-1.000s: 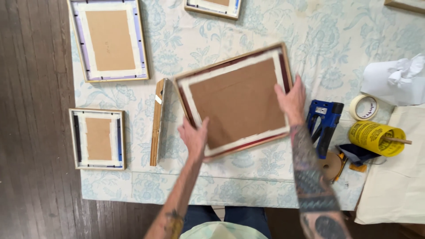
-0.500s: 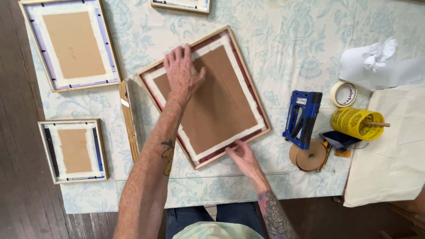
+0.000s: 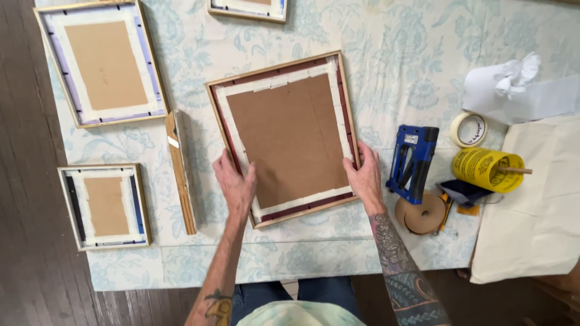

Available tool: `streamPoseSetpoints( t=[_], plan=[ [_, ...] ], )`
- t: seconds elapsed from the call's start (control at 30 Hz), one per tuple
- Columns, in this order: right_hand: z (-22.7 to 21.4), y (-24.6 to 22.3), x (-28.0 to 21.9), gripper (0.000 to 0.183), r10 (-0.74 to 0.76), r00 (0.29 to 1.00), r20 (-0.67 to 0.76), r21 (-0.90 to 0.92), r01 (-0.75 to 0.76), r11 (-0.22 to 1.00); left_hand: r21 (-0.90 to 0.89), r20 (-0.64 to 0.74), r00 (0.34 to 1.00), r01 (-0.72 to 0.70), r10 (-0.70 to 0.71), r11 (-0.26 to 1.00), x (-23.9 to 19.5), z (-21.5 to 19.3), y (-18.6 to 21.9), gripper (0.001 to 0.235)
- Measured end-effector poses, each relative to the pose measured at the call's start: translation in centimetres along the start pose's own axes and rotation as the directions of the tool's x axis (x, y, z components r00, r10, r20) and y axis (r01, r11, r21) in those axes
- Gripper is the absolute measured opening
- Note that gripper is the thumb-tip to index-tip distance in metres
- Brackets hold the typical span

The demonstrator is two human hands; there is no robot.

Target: Assembling picture frames by placing backings and securing them with a staple gun

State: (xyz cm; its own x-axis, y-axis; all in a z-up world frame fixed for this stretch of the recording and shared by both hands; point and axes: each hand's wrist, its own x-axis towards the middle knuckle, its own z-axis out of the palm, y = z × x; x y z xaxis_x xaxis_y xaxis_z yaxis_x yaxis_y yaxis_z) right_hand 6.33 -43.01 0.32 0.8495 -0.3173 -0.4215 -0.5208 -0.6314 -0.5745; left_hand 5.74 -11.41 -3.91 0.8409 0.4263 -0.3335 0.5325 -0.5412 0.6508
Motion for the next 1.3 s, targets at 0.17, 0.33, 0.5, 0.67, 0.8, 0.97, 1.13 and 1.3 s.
streamPoseSetpoints(
  t=[0.17,0.33,0.5,0.67,0.8,0.97,1.13,1.3],
  plan=[
    [0.0,1.0,-2.8,0.071,0.134,0.987,0.089,-0.013,-0.134,0.991,-0.064,0.07,0.994,-0.085,0.09,0.994,1.1,-1.7,-0.6,0.082],
    [-0.7,-0.8,-1.9,0.064,0.107,0.99,0.087,0.146,-0.119,0.982,-0.183,0.174,0.985,0.012,0.02,0.983,1.3,-2.6,-2.2,0.063],
    [0.5,0.5,-1.1,0.077,0.143,0.986,0.083,0.087,-0.15,0.985,-0.024,0.137,0.991,0.01,-0.007,1.0,0.3,-2.1,-1.3,0.07],
    [-0.7,-0.9,-2.8,0.089,0.151,0.978,0.146,-0.036,-0.147,0.988,0.037,0.21,0.978,-0.007,-0.001,0.999,-1.1,-3.2,-2.5,0.083],
    [-5.0,-3.7,-2.8,0.071,-0.018,0.999,0.049,-0.065,0.021,0.998,-0.164,0.211,0.976,-0.015,0.05,0.986,-0.7,-6.6,-0.4,0.072],
    [-12.9,-3.3,-1.9,0.051,-0.492,0.75,-0.443,-0.254,0.421,0.871,0.085,-0.235,0.921,-0.299,0.31,0.951,0.5,-13.6,0.5,0.042],
    [-12.0,1.1,1.1,0.037,0.057,0.981,-0.186,-0.174,-0.09,0.981,0.228,-0.011,0.995,-0.096,0.102,0.969,4.0,-12.7,-3.2,0.083],
    [-13.4,-3.3,1.1,0.032,-0.065,0.996,-0.054,-0.262,0.049,0.964,0.13,0.0,0.99,-0.138,0.14,0.982,6.1,-9.9,-2.3,0.062]
  ],
)
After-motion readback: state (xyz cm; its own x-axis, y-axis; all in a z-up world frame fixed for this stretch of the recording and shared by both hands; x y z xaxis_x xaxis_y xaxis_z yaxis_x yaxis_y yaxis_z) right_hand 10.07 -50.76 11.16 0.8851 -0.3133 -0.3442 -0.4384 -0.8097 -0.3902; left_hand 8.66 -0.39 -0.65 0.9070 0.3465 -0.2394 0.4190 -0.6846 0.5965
